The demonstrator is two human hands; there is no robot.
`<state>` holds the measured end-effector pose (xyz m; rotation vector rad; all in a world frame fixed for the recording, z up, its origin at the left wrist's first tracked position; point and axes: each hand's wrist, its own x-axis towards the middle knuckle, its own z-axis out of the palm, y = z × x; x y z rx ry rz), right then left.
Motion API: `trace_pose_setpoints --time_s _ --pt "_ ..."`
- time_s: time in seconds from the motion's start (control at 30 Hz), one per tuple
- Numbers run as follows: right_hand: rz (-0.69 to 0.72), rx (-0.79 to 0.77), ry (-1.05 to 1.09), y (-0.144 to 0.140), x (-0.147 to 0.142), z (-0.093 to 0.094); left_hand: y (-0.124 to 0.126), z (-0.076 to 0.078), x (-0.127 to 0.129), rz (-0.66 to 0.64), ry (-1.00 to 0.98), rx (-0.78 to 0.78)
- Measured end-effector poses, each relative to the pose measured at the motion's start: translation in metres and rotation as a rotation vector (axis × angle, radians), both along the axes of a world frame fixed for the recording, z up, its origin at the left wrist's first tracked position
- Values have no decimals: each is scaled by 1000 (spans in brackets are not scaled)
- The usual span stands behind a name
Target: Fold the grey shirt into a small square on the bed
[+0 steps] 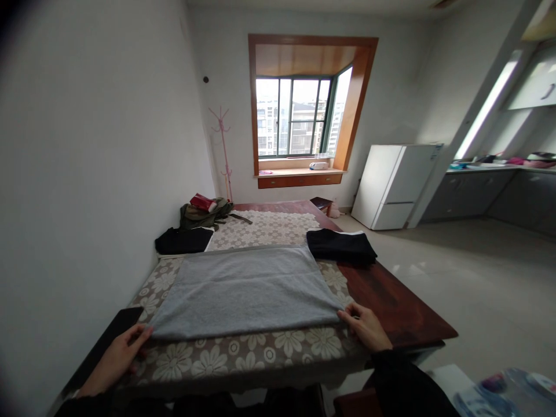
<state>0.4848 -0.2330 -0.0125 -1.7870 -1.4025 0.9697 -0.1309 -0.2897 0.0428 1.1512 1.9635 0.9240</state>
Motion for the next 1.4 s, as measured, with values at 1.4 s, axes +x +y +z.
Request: trace_pose_setpoints --time_s 1.4 --pt "412 97 -923 59 -101 4 57 -29 75 -454 989 71"
